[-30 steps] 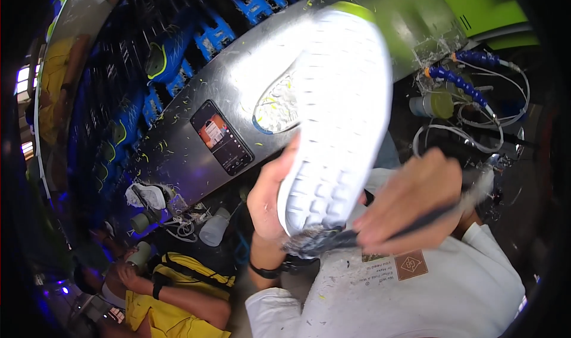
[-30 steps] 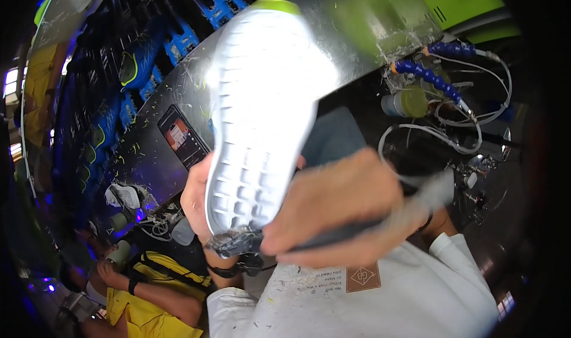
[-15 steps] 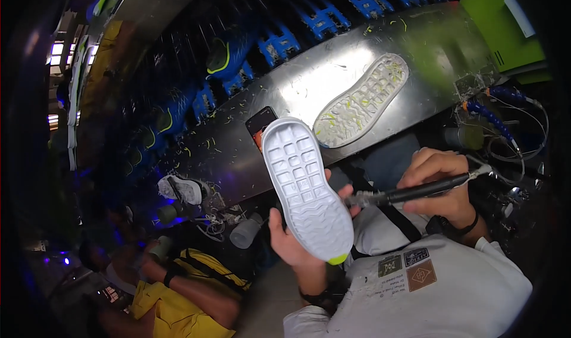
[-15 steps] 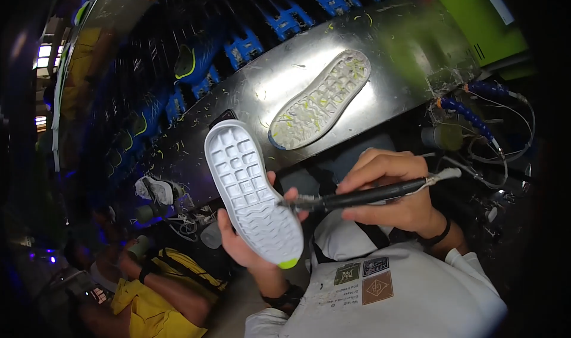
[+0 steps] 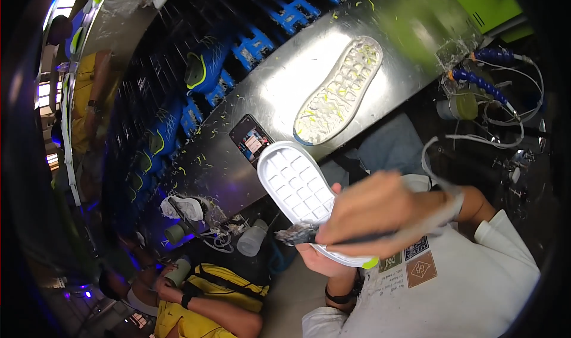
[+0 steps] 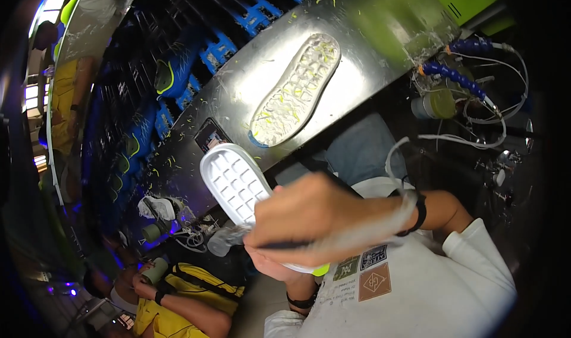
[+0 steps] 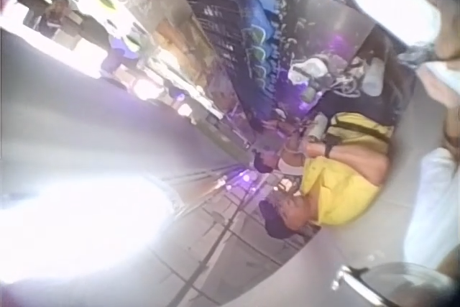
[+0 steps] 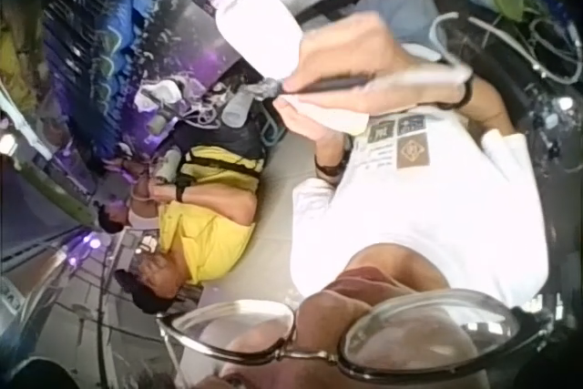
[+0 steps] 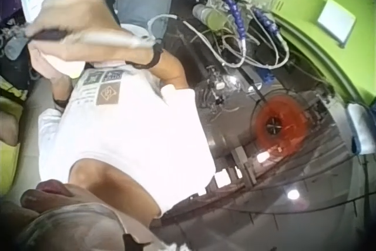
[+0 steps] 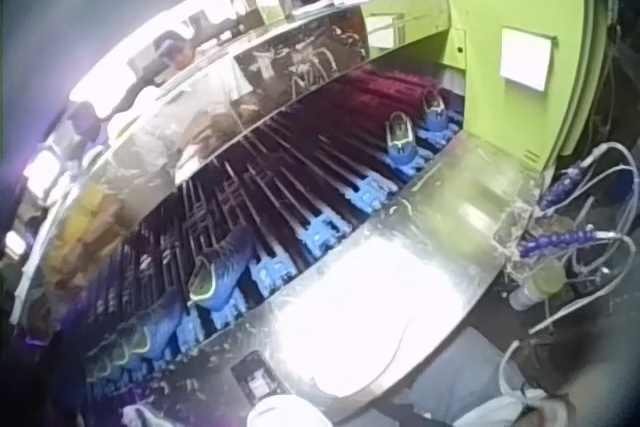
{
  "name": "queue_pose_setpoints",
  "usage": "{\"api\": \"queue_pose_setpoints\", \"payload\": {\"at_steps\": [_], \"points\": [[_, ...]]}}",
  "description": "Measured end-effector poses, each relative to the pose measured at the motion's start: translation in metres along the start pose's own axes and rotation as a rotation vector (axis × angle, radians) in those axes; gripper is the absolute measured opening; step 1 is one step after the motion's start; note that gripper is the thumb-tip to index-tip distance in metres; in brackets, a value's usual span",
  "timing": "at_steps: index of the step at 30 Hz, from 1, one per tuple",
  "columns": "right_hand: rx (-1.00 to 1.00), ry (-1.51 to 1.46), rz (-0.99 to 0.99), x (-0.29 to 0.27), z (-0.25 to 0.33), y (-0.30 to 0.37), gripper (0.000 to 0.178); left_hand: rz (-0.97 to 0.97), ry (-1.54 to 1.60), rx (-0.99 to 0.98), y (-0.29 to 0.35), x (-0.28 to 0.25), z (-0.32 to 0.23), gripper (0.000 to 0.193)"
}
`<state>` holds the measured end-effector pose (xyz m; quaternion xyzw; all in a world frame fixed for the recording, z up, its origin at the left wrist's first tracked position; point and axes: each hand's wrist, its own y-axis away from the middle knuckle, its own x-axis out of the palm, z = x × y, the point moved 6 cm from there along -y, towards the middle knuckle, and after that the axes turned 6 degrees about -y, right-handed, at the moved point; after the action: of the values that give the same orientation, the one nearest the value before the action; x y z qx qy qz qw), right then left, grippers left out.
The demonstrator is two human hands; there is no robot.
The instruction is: The worker is applying adhesive to the soles of shoes on an assembly line.
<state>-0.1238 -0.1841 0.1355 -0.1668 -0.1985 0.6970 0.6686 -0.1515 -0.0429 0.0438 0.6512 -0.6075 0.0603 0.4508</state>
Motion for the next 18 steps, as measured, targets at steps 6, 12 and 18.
{"api": "queue_pose_setpoints", "payload": {"at_steps": [6,12,18], "points": [[-0.139,0.128,0.047,0.004,0.026,0.003,0.017,0.454,0.409,-0.063,-0.008,0.032,0.001,0.084],[0.106,0.072,-0.118,-0.024,0.024,0.019,0.018,0.154,0.091,-0.024,-0.036,0.004,-0.001,0.080],[0.156,-0.153,-0.146,-0.032,0.031,0.025,0.016,0.612,0.171,-0.103,-0.023,0.070,-0.010,0.085]]}}
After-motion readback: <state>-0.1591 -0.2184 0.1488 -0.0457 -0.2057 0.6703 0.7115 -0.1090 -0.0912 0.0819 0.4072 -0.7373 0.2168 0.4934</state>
